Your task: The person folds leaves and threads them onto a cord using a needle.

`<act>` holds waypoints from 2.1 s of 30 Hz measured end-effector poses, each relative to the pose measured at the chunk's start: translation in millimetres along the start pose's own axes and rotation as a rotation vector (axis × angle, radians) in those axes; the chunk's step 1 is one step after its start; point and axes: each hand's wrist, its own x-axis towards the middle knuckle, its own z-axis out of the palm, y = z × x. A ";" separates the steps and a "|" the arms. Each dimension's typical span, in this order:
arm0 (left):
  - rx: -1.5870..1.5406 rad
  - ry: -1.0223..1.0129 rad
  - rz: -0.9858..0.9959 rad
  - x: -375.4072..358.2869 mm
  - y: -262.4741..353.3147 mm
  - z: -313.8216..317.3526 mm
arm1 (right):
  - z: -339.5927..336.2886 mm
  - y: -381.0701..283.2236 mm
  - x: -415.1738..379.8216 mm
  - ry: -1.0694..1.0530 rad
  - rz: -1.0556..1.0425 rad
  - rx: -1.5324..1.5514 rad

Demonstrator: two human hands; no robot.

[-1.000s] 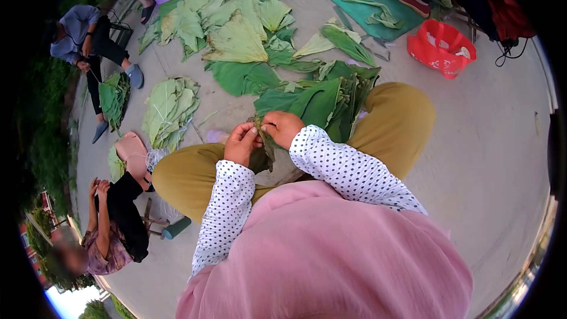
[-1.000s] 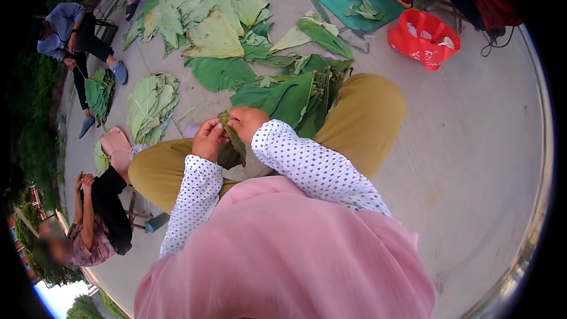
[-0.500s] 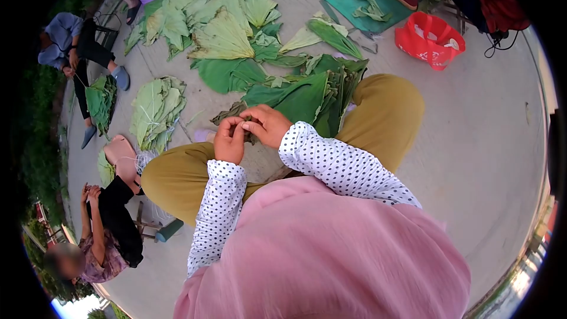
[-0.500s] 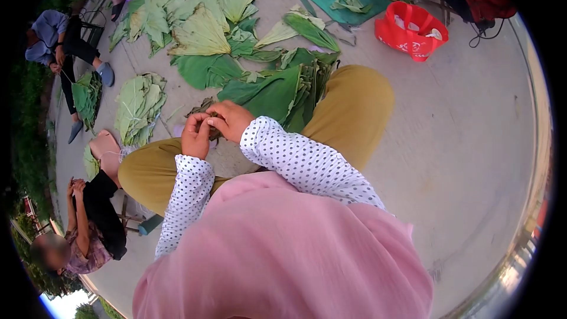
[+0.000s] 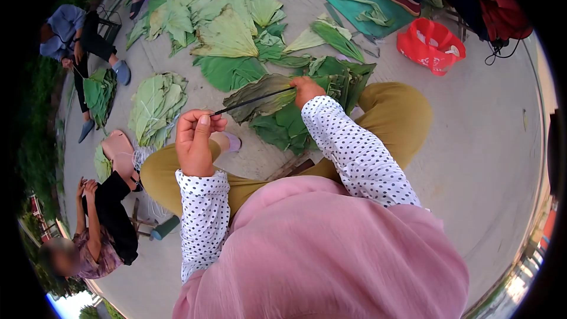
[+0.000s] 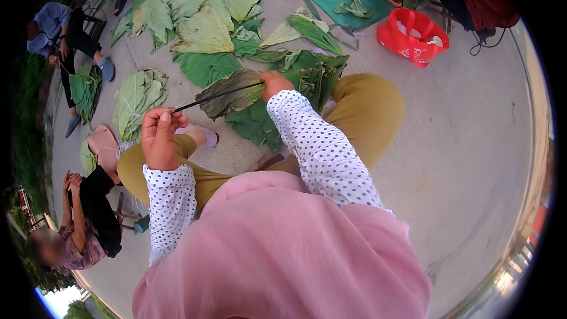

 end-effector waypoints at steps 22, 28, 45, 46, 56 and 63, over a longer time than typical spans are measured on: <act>0.043 -0.340 -0.142 37.2 -12.4 12.3 | -101.6 -129.6 -16.6 -0.623 -0.466 0.463; 0.083 -0.026 -0.467 132.2 -109.7 -0.1 | -110.6 -111.6 -9.1 -0.299 -0.654 0.294; 1.844 -0.733 0.247 342.2 -300.7 43.5 | -125.2 -122.9 18.0 -0.442 -0.713 -0.109; 1.895 -0.785 0.226 347.2 -302.0 44.3 | -123.2 -122.0 18.5 -0.437 -0.709 -0.113; 1.752 -0.468 0.589 326.3 -239.4 -9.8 | -119.4 -122.8 2.3 -0.367 -0.829 -0.134; 1.162 0.171 0.572 271.2 -107.7 -48.9 | -128.2 -121.8 -6.6 -0.373 -0.904 -0.098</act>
